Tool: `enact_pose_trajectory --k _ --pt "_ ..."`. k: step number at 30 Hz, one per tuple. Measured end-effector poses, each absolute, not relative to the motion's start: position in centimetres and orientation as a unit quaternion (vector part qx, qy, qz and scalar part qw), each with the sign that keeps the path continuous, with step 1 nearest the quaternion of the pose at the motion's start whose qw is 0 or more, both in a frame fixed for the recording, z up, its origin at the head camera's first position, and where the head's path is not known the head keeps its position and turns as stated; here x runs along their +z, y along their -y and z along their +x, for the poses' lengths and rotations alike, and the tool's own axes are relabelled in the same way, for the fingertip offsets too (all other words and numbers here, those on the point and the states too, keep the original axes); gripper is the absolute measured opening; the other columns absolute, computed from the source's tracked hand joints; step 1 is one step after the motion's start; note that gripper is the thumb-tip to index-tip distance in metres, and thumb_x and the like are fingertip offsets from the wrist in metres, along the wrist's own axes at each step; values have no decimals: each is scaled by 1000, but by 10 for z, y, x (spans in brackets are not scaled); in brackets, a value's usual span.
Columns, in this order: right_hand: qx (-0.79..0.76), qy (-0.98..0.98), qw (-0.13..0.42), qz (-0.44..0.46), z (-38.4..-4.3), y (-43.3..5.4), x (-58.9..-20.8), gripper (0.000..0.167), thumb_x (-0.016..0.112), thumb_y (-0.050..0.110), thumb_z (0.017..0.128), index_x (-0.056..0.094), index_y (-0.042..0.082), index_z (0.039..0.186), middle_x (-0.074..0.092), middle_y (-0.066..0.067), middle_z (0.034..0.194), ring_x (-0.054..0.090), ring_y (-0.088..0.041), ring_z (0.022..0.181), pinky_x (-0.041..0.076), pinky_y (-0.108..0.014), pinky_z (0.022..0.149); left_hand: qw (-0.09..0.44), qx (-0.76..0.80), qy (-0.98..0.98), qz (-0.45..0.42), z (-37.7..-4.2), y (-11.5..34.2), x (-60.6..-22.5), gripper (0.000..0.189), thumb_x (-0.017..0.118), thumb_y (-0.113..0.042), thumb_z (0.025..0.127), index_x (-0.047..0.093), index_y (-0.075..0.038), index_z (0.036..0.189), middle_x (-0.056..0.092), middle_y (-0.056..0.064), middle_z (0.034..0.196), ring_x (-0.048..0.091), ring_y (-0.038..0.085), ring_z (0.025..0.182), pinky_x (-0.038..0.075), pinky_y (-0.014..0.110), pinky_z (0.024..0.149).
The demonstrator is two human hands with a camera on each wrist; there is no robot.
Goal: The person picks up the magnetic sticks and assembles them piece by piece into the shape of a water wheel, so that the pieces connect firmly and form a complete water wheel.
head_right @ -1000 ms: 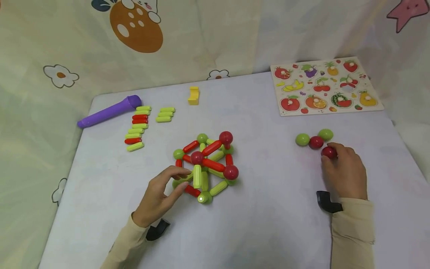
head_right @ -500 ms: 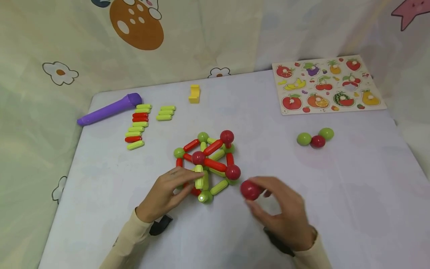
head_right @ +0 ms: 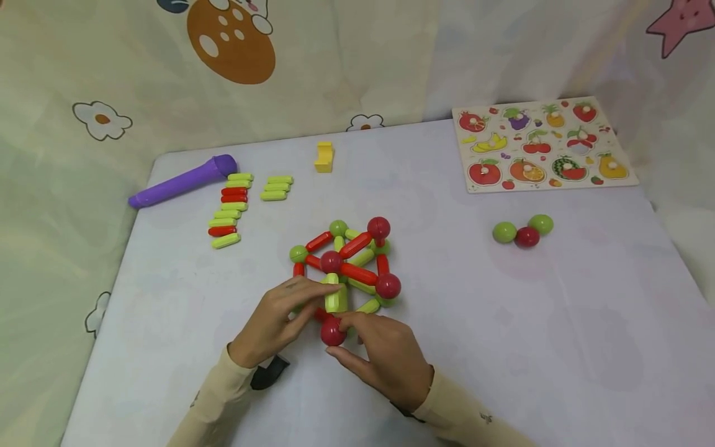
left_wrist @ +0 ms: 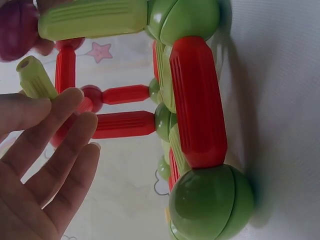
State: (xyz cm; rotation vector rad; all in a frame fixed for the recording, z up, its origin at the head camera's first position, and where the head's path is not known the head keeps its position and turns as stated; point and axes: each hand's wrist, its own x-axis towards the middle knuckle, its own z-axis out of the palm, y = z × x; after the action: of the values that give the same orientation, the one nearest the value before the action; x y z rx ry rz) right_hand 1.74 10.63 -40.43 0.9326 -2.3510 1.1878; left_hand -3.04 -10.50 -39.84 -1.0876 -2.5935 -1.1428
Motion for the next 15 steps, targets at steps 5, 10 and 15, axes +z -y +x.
enact_pose_trajectory --k 5,10,15 --pt "416 840 172 304 16 -104 -409 43 59 47 90 57 5 100 68 2 84 57 -7 61 50 -17 57 55 -380 851 -358 -30 105 -399 42 69 -2 85 65 -17 123 70 -3 102 61 8 88 49 17 72" --pt "422 846 146 291 16 -106 -412 45 57 50 91 56 6 101 68 3 87 57 -7 63 50 -18 58 54 -384 850 -358 -29 105 -400 41 68 -2 86 64 -17 124 70 -3 104 63 9 94 50 19 77" --pt "417 854 140 277 20 -114 -412 46 54 49 93 57 5 106 70 1 93 59 -9 65 51 -18 60 59 -384 863 -324 -34 124 -394 40 68 -1 85 61 -9 124 69 3 105 64 11 93 54 28 80"
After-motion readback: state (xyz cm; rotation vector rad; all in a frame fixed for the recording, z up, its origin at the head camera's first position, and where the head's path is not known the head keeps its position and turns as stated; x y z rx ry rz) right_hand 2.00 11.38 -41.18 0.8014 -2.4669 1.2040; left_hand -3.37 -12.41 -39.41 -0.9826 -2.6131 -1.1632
